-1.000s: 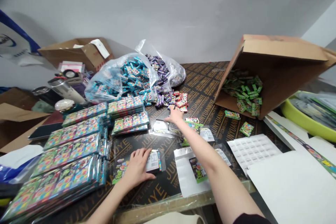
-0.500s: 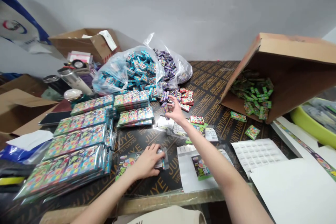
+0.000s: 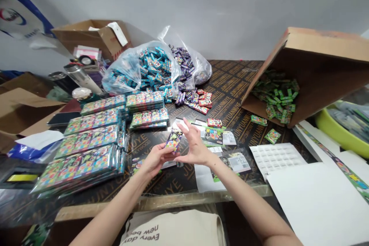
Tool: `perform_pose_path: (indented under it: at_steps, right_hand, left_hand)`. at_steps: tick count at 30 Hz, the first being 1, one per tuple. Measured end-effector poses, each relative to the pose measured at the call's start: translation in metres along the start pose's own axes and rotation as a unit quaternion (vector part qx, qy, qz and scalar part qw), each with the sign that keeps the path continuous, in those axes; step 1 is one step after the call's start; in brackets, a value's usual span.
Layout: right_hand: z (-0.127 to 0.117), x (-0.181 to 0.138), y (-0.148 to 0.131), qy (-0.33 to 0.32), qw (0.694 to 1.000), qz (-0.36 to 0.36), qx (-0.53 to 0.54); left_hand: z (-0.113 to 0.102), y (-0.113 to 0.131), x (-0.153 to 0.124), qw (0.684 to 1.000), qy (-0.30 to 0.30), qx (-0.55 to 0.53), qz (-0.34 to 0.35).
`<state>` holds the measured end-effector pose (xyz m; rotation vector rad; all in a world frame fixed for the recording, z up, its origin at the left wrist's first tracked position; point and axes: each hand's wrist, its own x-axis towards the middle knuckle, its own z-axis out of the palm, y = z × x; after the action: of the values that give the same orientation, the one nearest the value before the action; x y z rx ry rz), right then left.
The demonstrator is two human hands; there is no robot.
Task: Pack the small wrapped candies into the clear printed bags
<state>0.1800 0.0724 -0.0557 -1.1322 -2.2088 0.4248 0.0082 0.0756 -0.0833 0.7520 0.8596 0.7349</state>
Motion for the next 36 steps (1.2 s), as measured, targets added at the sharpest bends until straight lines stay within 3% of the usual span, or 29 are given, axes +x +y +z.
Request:
perform_pose_path:
  at_steps: [2,4,6,9,11,13,14,16,17,18,19,22,24,29,31,33,36]
  right_hand:
    - [0.014,-0.007,0.007,0.041,0.999,0.031,-0.009]
    - [0.027,-0.010,0.018,0.079,0.994,0.080,-0.018]
    - [0.037,-0.011,0.033,0.089,0.987,0.133,-0.035]
    - [0.046,-0.012,0.050,0.064,0.982,0.173,-0.041]
    - [0.051,-0.013,0.050,0.086,0.974,0.210,0.027]
    - [0.055,-0.017,0.040,0.105,0.934,0.286,0.184]
    - [0.057,-0.019,0.032,0.094,0.895,0.332,0.284]
    - [0.061,-0.022,0.017,0.048,0.785,0.401,0.470]
    - [0.063,-0.023,0.010,0.037,0.735,0.418,0.532]
    - [0.065,-0.023,0.004,0.045,0.704,0.424,0.568]
    - [0.065,-0.023,-0.002,0.069,0.696,0.421,0.578]
    - [0.064,-0.020,-0.013,0.155,0.730,0.395,0.536]
    - [0.062,-0.019,-0.016,0.171,0.732,0.387,0.533]
    - [0.057,-0.020,-0.012,0.116,0.643,0.428,0.625]
    - [0.058,-0.019,-0.008,0.115,0.634,0.444,0.623]
    - [0.061,-0.017,-0.005,0.142,0.658,0.441,0.594]
    - [0.066,-0.012,-0.008,0.165,0.722,0.405,0.536]
  left_hand:
    - [-0.001,-0.002,-0.001,0.998,-0.016,0.057,0.025]
    - [-0.011,-0.005,-0.001,0.977,0.015,0.189,0.094]
    - [-0.028,-0.010,-0.002,0.906,0.066,0.379,0.175]
    - [-0.054,-0.021,-0.006,0.756,0.066,0.615,0.216]
    - [-0.065,-0.027,-0.010,0.706,0.058,0.669,0.225]
    - [-0.068,-0.030,-0.015,0.695,0.072,0.668,0.255]
    - [-0.067,-0.030,-0.017,0.693,0.080,0.662,0.275]
    - [-0.064,-0.028,-0.020,0.685,0.091,0.654,0.310]
    - [-0.062,-0.027,-0.021,0.680,0.093,0.653,0.322]
    - [-0.060,-0.026,-0.021,0.677,0.094,0.651,0.330]
    - [-0.059,-0.026,-0.021,0.676,0.094,0.650,0.335]
    - [-0.056,-0.025,-0.019,0.690,0.105,0.632,0.336]
    - [-0.054,-0.024,-0.017,0.699,0.119,0.620,0.337]
    - [-0.052,-0.020,-0.018,0.683,0.118,0.624,0.360]
    - [-0.053,-0.019,-0.020,0.674,0.119,0.630,0.367]
    - [-0.053,-0.019,-0.020,0.667,0.127,0.634,0.370]
    - [-0.052,-0.018,-0.021,0.663,0.138,0.633,0.374]
